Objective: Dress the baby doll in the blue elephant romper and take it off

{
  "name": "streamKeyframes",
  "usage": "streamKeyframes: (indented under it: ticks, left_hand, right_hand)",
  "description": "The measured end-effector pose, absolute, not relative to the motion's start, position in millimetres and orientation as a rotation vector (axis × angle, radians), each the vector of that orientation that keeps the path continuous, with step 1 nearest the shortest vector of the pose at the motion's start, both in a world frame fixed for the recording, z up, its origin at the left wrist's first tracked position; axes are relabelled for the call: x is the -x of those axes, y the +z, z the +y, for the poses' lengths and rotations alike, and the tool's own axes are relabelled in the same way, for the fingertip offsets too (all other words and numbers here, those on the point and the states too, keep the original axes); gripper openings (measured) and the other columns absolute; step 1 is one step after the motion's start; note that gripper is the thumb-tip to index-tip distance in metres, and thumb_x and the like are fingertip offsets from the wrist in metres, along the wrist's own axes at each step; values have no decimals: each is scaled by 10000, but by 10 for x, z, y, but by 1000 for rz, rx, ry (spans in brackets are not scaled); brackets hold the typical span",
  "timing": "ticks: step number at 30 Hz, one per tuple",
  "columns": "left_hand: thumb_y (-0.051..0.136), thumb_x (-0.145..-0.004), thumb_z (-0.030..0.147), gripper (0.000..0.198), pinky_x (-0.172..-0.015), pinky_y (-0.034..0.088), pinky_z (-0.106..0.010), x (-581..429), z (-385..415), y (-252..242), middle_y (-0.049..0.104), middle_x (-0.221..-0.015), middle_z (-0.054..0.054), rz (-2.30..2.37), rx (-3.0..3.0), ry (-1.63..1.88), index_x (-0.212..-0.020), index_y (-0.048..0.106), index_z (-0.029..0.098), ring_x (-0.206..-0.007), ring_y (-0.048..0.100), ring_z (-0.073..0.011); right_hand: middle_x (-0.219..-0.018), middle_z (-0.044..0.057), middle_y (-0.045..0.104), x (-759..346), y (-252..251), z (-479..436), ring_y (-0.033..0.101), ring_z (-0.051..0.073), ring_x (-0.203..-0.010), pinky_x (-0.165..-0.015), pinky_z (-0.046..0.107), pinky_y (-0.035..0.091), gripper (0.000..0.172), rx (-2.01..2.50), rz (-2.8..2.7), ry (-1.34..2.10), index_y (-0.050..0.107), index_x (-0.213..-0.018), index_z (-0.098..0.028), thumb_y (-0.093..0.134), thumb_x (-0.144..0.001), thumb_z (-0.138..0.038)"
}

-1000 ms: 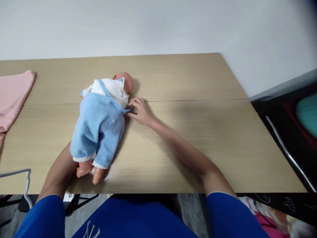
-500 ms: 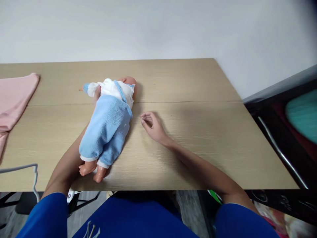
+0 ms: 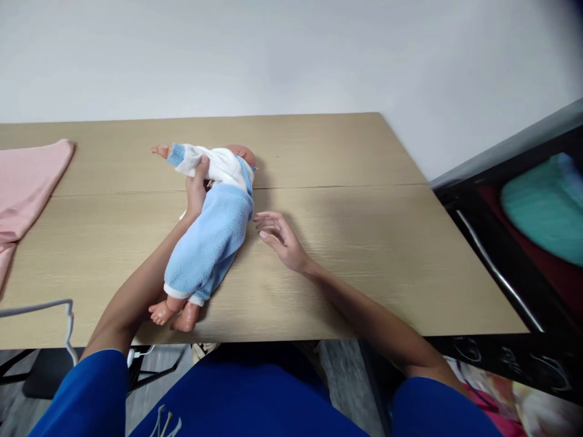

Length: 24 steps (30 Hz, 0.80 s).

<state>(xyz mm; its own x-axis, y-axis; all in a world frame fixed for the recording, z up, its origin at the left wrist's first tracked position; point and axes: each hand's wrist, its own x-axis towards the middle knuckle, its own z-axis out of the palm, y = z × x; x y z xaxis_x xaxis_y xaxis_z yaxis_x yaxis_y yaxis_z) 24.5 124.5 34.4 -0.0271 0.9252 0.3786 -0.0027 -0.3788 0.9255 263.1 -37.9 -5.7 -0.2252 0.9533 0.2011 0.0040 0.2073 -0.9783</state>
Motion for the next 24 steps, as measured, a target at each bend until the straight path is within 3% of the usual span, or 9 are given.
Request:
streamKeyframes:
  ticks: [3,6,10,13,17,20,24]
  left_hand:
    - [834,-870,899,700,-1126,626,-473,-379,1170,330,855,-1173,-22,976,-1203,1621,-1158,769,265,-1368,744,-314]
    - [948,-813,786,620,-1109,646,-452,-518,1079,385,855,-1182,-48,946,-1131,1650,-1111,786,267,-1329,776,-339]
    - [937,-827,795,634,-1147,638,-459,-624,990,451,845,-1182,-73,937,-1192,1624,-1118,786,252,-1343,767,-353]
    - [934,-821,811,663,-1177,624,-472,-670,948,481,845,-1193,-92,931,-1247,1608,-1112,785,235,-1324,771,-353]
    - [917,-824,828,684,-1218,593,-511,-740,890,518,851,-1253,-110,929,-1333,1572,-1124,792,226,-1345,762,-376]
    - [877,-864,830,669,-1258,560,-532,-788,832,540,852,-1282,-116,929,-1420,1511,-1158,793,234,-1382,747,-385]
    - [847,-913,797,607,-1271,537,-528,-817,753,549,853,-1252,-121,928,-1532,1402,-1139,801,235,-1352,755,-376]
  right_hand:
    - [-1545,130,686,-2605,-10,-425,710,294,-1315,-1208,571,610,580,912,-1465,1255,559,-1546,-359,701,-1072,-662]
    - [-1543,132,677,-2604,-15,-442,701,301,-1329,-1184,568,630,613,906,-1435,1292,553,-1563,-356,680,-1071,-700]
    - [-1529,120,688,-2616,-31,-438,703,301,-1334,-1148,551,655,573,939,-1381,1309,579,-1509,-354,654,-1079,-724]
    - [-1560,115,667,-2621,-21,-438,718,295,-1311,-1040,508,697,552,943,-1330,1332,580,-1467,-356,640,-1082,-746]
    - [-1541,112,655,-2641,31,-447,744,292,-1241,-848,446,723,698,998,-1228,1379,446,-1613,-408,660,-1063,-781]
    - [-1483,100,687,-2688,87,-428,769,287,-1182,-843,446,720,779,1041,-1162,1450,380,-1694,-428,605,-1064,-827]
    - [-1425,111,740,-2799,153,-352,801,270,-1022,-822,437,700,856,1052,-1030,1606,415,-1716,-383,424,-1057,-929]
